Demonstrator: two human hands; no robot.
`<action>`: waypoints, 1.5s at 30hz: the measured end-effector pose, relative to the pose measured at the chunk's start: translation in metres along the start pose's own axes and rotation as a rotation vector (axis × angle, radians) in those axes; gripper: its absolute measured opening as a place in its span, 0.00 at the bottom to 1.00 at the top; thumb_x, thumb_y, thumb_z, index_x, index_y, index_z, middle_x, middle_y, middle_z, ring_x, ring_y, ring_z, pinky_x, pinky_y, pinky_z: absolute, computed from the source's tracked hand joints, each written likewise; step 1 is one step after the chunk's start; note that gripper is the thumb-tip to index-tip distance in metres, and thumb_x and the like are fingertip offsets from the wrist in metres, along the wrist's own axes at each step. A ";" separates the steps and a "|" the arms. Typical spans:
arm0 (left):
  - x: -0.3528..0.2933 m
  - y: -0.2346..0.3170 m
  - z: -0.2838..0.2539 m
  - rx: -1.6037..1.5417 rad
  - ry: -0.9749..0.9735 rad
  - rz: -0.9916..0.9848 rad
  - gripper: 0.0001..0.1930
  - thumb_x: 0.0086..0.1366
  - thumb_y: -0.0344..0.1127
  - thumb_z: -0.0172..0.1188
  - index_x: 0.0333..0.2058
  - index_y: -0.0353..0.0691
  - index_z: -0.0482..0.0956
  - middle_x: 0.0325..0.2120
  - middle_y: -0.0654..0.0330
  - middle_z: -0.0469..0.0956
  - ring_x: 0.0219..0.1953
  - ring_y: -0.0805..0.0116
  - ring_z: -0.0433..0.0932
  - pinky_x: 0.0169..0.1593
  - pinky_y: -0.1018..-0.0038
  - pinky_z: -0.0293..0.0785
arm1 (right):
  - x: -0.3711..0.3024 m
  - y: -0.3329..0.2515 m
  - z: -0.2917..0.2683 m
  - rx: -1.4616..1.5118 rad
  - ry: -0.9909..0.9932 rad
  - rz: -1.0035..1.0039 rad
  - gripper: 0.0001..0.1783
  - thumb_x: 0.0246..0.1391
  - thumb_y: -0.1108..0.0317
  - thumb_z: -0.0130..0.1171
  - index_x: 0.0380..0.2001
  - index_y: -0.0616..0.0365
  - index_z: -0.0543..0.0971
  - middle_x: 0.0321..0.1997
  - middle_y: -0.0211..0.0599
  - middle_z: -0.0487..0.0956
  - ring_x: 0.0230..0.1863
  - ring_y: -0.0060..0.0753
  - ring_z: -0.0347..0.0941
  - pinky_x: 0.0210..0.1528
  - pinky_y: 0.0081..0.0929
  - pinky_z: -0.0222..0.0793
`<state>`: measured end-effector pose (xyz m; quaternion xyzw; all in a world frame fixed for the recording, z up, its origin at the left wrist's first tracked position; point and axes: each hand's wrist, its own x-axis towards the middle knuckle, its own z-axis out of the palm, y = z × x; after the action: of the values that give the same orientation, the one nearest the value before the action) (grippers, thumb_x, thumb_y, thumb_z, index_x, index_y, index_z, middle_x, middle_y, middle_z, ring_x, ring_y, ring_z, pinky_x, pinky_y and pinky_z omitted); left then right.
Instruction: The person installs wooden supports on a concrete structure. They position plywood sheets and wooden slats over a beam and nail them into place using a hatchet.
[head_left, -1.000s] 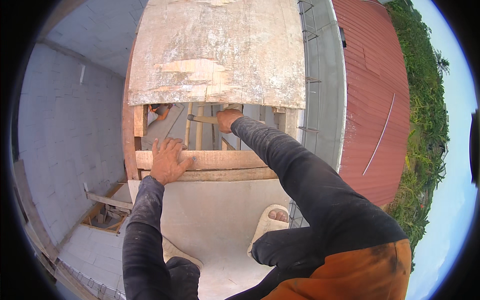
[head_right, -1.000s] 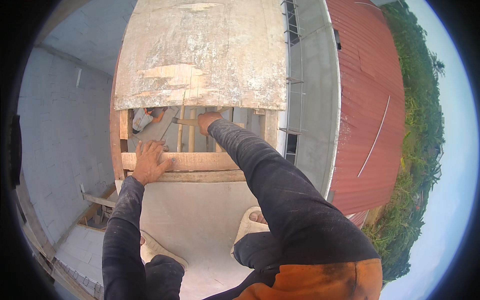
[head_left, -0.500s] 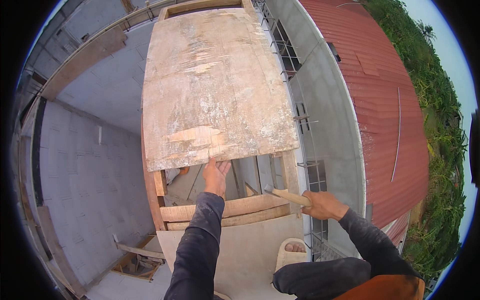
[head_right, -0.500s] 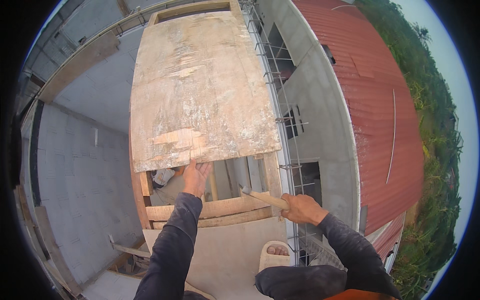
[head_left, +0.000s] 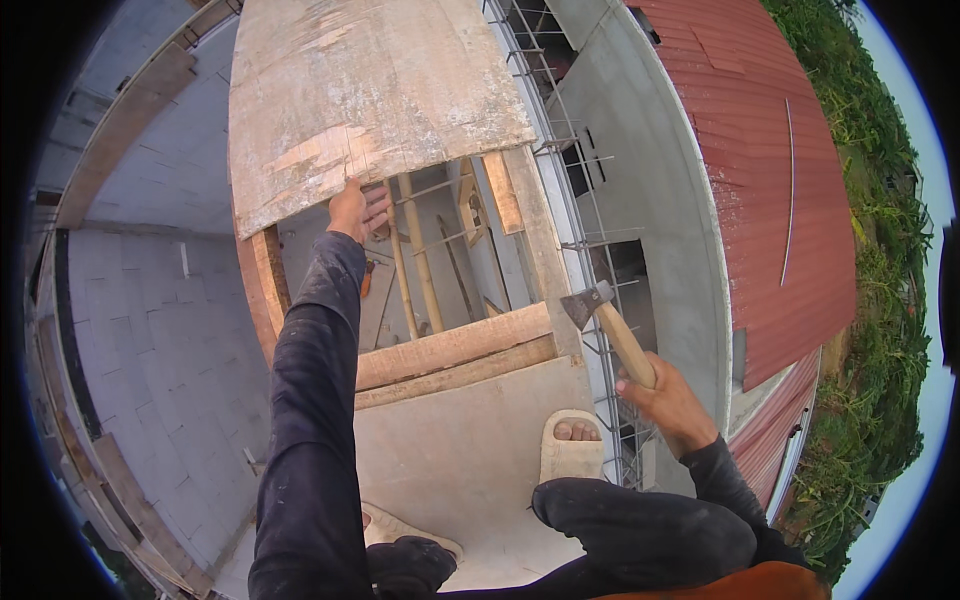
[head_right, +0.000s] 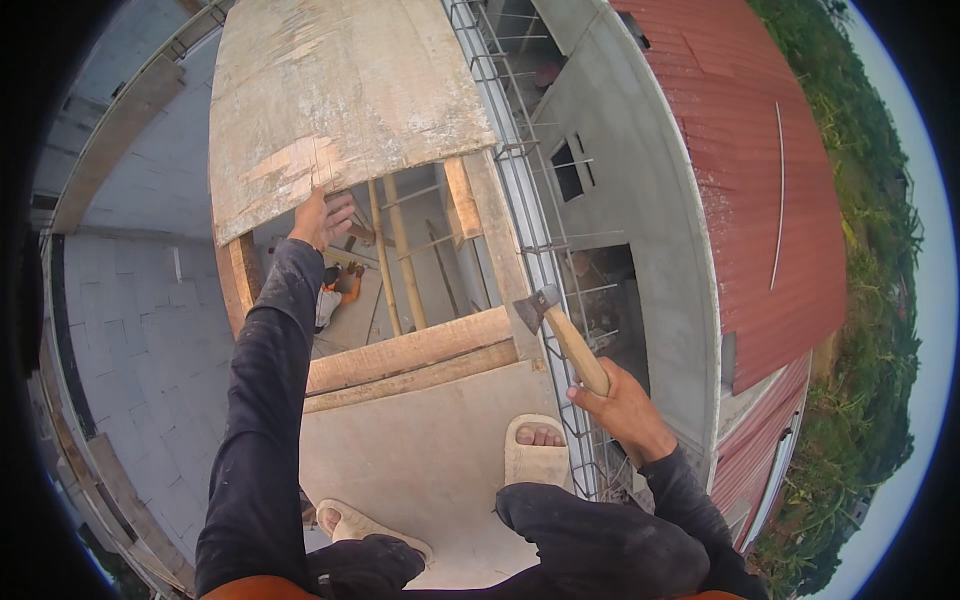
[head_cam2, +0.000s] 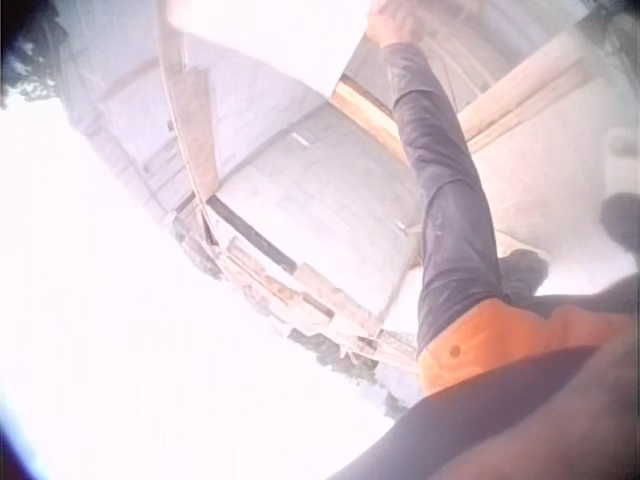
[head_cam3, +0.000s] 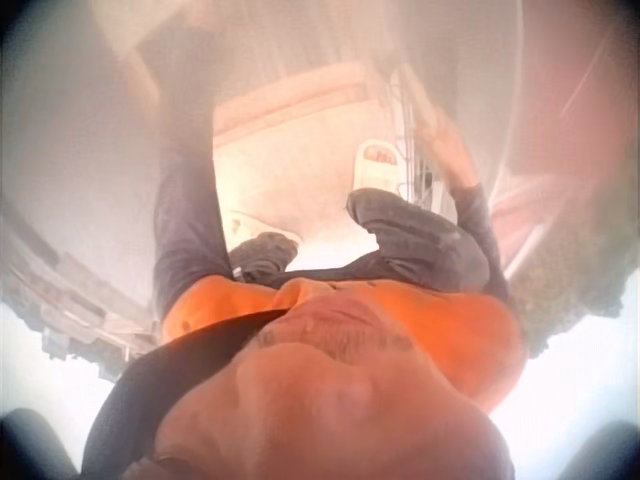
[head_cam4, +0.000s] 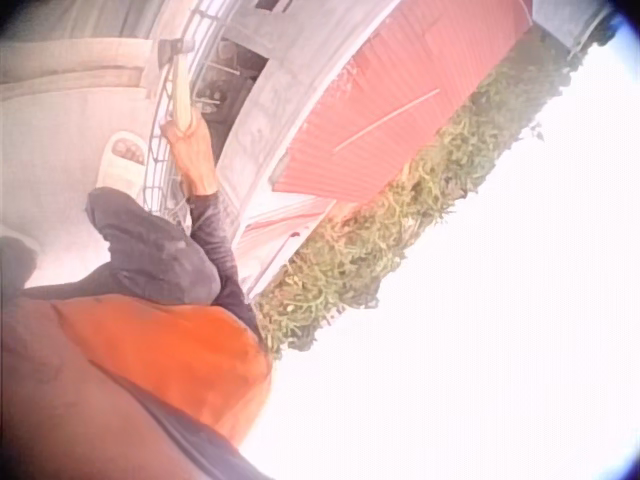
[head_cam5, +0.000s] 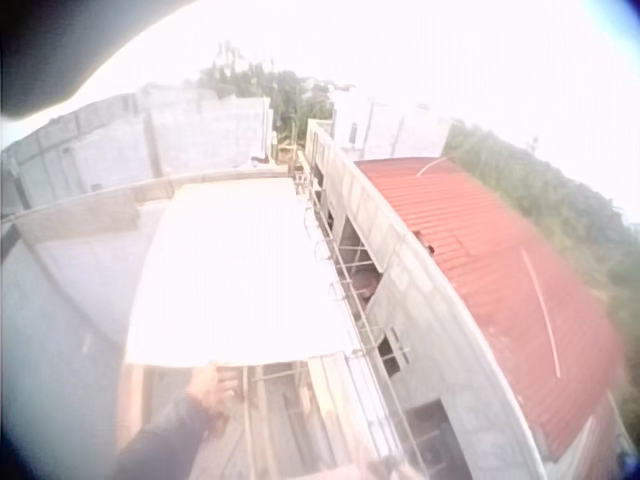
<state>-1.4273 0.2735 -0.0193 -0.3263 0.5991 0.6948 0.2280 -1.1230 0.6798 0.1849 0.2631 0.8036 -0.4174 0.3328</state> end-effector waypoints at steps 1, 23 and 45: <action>0.008 0.014 -0.008 0.053 -0.004 0.016 0.34 0.81 0.55 0.34 0.74 0.36 0.50 0.62 0.49 0.75 0.62 0.53 0.76 0.64 0.57 0.72 | -0.005 -0.014 0.003 0.068 -0.011 0.021 0.17 0.59 0.59 0.68 0.43 0.60 0.77 0.30 0.33 0.78 0.27 0.26 0.71 0.33 0.29 0.71; -0.614 -0.195 -0.342 1.140 0.161 0.007 0.24 0.66 0.36 0.62 0.58 0.32 0.76 0.51 0.41 0.81 0.61 0.41 0.74 0.65 0.54 0.67 | -0.121 0.012 -0.030 -0.321 0.078 0.279 0.30 0.61 0.45 0.64 0.42 0.67 0.75 0.26 0.43 0.78 0.24 0.37 0.80 0.28 0.40 0.73; -0.910 -0.017 -0.372 0.140 0.492 0.027 0.25 0.70 0.38 0.61 0.59 0.27 0.76 0.57 0.44 0.78 0.60 0.57 0.77 0.64 0.65 0.69 | -0.535 -0.134 -0.133 -0.248 -0.002 0.621 0.25 0.61 0.56 0.67 0.51 0.64 0.73 0.22 0.38 0.73 0.17 0.34 0.71 0.18 0.39 0.68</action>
<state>-0.7266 -0.0210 0.6043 -0.4608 0.6875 0.5543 0.0880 -0.9165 0.6456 0.7125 0.4524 0.7295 -0.1953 0.4744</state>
